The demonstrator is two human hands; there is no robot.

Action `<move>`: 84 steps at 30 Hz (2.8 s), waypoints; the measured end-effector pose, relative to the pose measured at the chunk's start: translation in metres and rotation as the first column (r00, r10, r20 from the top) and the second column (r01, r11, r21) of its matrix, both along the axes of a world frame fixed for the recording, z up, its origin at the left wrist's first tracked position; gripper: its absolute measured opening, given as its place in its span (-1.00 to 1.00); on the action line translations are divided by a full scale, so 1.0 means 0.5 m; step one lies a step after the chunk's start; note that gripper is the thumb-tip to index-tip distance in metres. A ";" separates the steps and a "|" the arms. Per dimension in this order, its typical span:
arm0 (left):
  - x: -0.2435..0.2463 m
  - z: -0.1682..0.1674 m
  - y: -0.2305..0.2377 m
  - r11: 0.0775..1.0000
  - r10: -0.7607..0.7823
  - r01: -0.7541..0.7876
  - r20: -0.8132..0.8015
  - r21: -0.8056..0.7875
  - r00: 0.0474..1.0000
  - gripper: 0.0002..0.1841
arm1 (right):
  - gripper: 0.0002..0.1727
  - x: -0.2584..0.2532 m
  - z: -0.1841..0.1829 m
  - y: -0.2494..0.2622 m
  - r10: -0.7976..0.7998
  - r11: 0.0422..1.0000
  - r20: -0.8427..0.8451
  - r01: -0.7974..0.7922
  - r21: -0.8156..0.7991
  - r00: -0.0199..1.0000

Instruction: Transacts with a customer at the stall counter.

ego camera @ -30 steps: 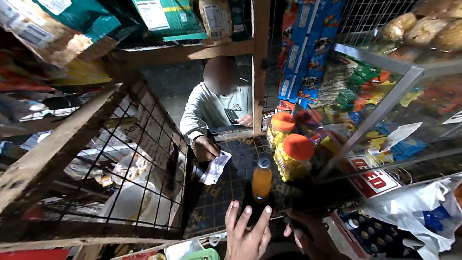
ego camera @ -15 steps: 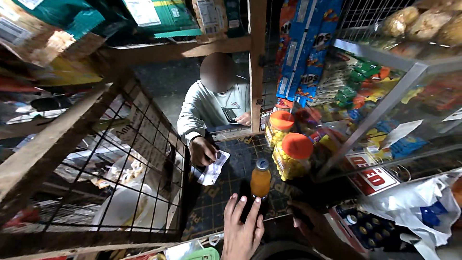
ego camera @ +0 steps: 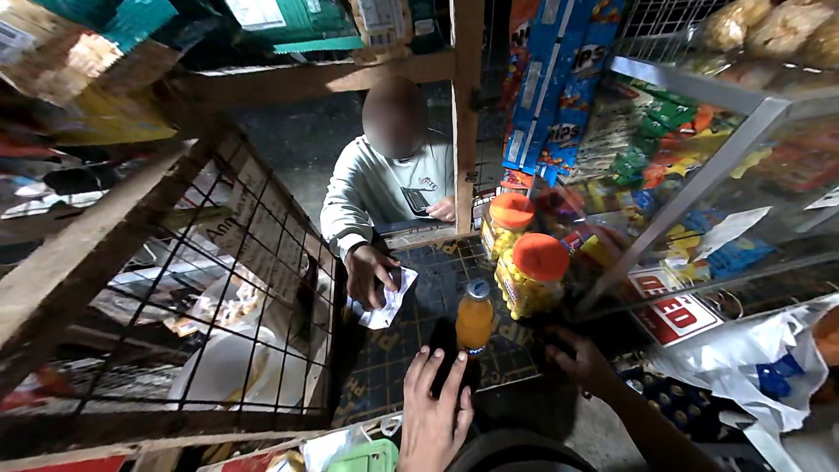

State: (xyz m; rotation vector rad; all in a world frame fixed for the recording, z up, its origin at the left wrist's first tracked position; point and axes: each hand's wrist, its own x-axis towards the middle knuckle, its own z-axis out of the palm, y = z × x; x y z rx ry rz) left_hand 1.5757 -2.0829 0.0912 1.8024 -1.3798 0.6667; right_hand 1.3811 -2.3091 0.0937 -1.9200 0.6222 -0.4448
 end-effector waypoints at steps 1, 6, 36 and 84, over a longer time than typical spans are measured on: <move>0.001 0.001 0.001 1.000 -0.005 0.005 -0.007 -0.001 1.000 -0.51 | -0.61 0.002 0.000 -0.003 -0.024 1.000 0.010 0.024 0.005 1.000; 0.004 0.002 0.011 1.000 -0.010 0.010 -0.014 -0.009 1.000 -0.50 | -0.64 0.010 -0.004 -0.011 -0.090 0.996 0.101 0.091 -0.008 0.991; 0.043 0.057 -0.096 0.948 -0.276 0.316 -0.590 -0.036 0.759 -0.36 | -0.57 0.218 0.514 0.095 0.209 0.575 -0.511 -0.527 -0.626 0.834; 0.046 0.034 -0.114 0.975 -0.215 0.219 -0.480 -0.048 0.851 -0.34 | -0.69 0.319 0.546 0.130 -0.059 0.649 -0.909 -0.676 -0.350 0.414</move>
